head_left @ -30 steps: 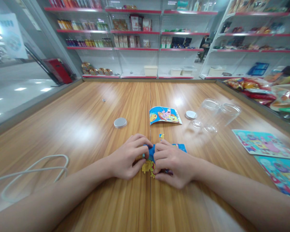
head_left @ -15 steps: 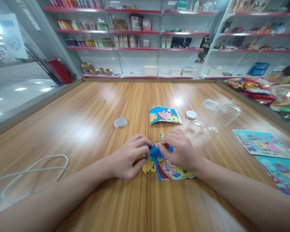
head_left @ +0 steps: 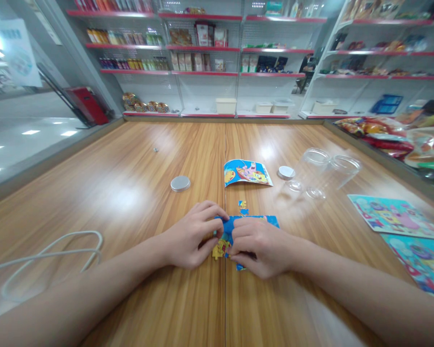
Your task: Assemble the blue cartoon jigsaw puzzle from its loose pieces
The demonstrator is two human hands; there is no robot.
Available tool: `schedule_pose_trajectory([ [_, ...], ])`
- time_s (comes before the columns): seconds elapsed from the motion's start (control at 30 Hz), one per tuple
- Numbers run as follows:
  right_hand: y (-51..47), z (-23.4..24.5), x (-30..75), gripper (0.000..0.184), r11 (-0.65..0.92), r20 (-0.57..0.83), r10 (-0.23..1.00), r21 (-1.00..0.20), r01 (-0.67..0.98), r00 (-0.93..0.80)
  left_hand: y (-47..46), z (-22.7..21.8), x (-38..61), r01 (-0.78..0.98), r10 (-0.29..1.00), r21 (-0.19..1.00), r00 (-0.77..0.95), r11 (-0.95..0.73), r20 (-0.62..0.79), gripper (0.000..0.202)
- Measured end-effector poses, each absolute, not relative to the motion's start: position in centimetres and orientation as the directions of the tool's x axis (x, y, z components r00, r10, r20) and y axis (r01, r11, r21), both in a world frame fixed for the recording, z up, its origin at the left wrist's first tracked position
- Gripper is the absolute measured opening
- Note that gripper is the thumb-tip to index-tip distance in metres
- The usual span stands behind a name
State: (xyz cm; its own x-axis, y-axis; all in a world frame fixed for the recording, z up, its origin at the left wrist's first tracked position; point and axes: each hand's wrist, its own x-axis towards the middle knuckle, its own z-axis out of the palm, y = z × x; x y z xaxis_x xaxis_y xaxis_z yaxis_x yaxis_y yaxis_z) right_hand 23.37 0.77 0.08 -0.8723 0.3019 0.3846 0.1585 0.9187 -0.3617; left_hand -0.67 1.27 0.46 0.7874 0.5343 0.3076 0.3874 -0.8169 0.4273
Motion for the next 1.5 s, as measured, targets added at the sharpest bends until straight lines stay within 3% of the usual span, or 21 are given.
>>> schedule_pose_trajectory([
  [0.23, 0.4, -0.5, 22.5, 0.023, 0.948, 0.419, 0.233, -0.3, 0.108, -0.878, 1.3, 0.4, -0.7, 0.389, 0.534, 0.428, 0.791, -0.816, 0.298, 0.011],
  [0.43, 0.1, -0.5, 22.5, 0.016, 0.932, 0.411, 0.306, -0.311, 0.184, -0.859, 1.3, 0.6, -0.7, 0.392, 0.532, 0.429, 0.799, -0.814, 0.279, 0.013],
  [0.73, 0.0, -0.6, 22.4, 0.03, 0.959, 0.41, 0.237, -0.245, 0.144, -0.881, 1.3, 0.4, -0.8, 0.397, 0.535, 0.428, 0.798, -0.812, 0.276, 0.012],
  [0.93, -0.3, 0.1, 22.3, 0.019, 0.948, 0.397, 0.281, -0.258, 0.188, -0.874, 1.3, 0.5, -0.7, 0.397, 0.538, 0.435, 0.799, -0.808, 0.27, 0.012],
  [1.1, -0.6, 0.4, 22.2, 0.024, 0.963, 0.349, 0.241, -0.204, 0.177, -0.906, 1.2, 0.5, -0.7, 0.396, 0.54, 0.441, 0.798, -0.805, 0.267, 0.013],
  [1.3, -0.7, 0.3, 22.1, 0.027, 0.961, 0.332, 0.182, -0.258, 0.097, -0.926, 1.3, 0.5, -0.8, 0.401, 0.541, 0.433, 0.796, -0.807, 0.27, 0.011],
  [1.5, -0.5, 0.4, 22.5, 0.027, 0.918, 0.332, 0.296, -0.359, 0.17, -0.896, 1.2, 0.5, -0.7, 0.402, 0.541, 0.434, 0.798, -0.806, 0.264, 0.013],
])
